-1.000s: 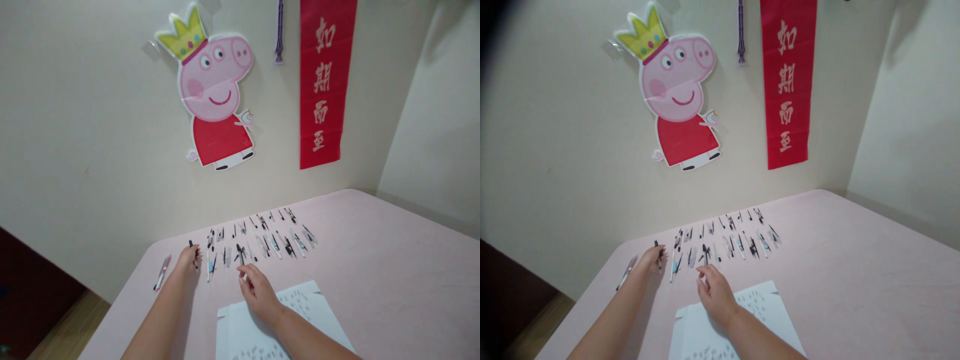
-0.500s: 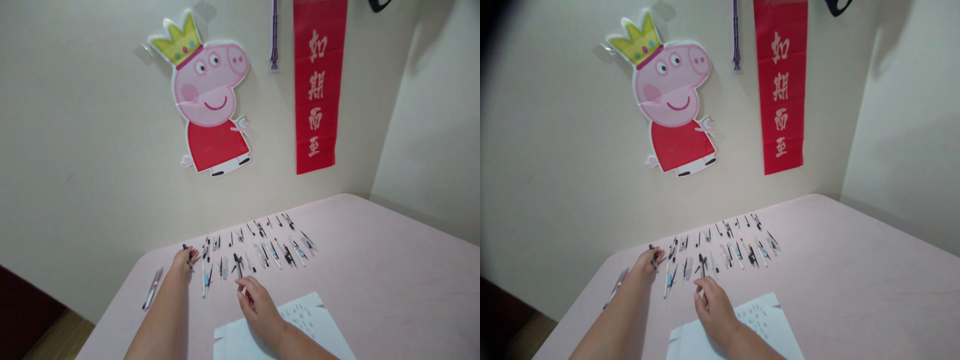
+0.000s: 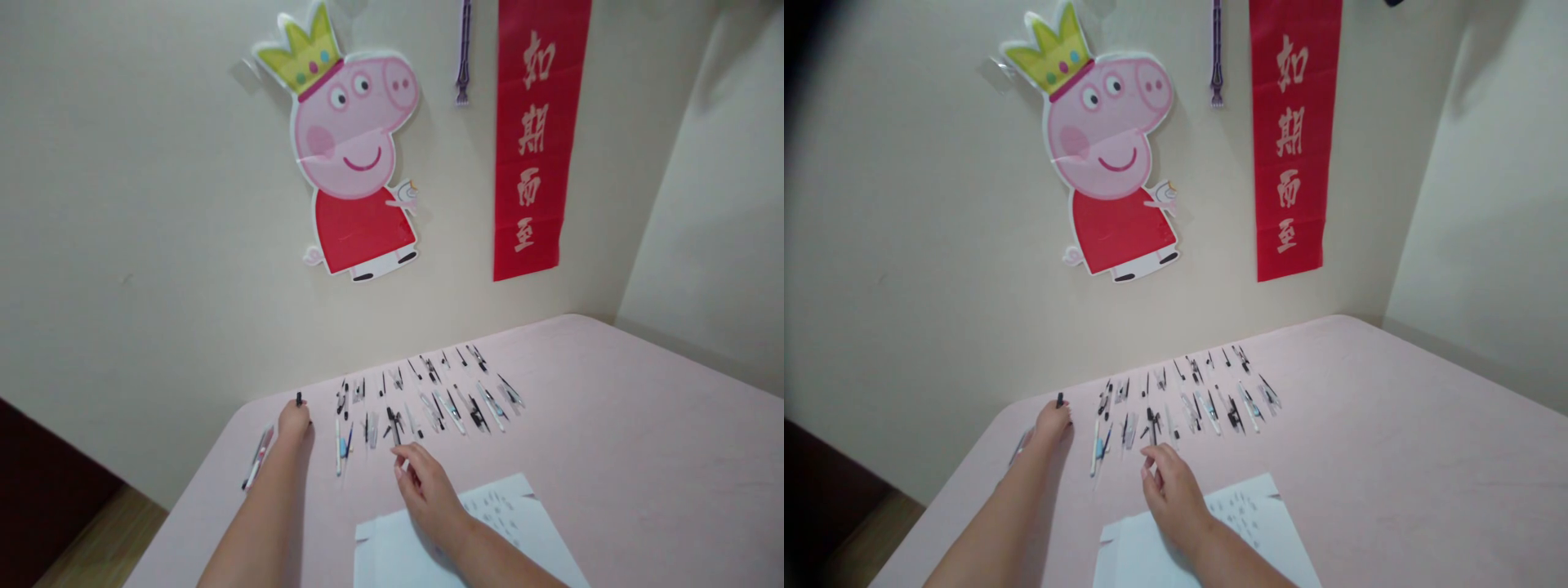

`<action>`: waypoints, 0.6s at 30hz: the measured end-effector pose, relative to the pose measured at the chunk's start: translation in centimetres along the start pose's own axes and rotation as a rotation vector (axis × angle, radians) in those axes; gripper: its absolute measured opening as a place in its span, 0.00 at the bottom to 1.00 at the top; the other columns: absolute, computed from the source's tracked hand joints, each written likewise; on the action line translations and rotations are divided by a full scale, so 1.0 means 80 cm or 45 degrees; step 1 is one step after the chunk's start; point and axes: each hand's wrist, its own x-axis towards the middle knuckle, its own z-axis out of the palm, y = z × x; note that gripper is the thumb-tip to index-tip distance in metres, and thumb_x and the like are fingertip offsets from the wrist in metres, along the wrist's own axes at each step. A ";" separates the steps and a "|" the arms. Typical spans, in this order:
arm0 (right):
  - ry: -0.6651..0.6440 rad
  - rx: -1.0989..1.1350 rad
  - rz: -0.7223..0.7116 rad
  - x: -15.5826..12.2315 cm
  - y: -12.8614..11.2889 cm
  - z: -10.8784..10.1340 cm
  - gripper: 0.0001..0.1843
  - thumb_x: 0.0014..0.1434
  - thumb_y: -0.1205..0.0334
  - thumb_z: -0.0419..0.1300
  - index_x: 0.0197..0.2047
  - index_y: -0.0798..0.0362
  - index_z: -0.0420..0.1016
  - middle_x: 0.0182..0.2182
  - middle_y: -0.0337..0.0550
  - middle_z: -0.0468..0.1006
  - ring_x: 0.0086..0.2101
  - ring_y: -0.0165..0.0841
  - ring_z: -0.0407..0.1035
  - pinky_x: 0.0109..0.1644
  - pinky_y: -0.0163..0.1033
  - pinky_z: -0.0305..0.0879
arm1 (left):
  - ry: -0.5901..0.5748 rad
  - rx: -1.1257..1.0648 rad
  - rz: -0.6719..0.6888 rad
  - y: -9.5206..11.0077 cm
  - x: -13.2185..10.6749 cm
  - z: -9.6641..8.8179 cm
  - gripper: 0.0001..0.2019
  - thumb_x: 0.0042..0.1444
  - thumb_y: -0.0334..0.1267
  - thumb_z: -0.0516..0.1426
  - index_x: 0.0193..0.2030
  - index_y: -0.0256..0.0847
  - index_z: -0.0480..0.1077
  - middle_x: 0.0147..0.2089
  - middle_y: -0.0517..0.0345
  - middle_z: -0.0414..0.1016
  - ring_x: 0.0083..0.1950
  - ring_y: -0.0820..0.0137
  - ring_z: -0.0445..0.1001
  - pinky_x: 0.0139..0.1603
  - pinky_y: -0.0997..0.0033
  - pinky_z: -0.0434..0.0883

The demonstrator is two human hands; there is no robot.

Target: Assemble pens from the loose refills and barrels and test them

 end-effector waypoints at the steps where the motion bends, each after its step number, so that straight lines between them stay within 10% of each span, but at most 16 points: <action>1: 0.000 -0.002 0.002 0.000 0.000 0.000 0.13 0.59 0.68 0.52 0.48 0.53 0.68 0.35 0.42 0.71 0.27 0.28 0.62 0.32 0.34 0.61 | -0.016 0.104 0.011 -0.001 0.000 0.000 0.16 0.59 0.41 0.55 0.53 0.39 0.65 0.53 0.51 0.69 0.49 0.64 0.71 0.47 0.57 0.72; 18: -0.006 0.002 0.038 0.002 -0.001 0.001 0.13 0.59 0.68 0.51 0.47 0.53 0.69 0.35 0.41 0.71 0.27 0.28 0.62 0.32 0.34 0.61 | -0.057 0.601 0.218 -0.009 -0.012 0.001 0.16 0.59 0.41 0.55 0.53 0.38 0.65 0.53 0.51 0.69 0.48 0.64 0.72 0.47 0.56 0.72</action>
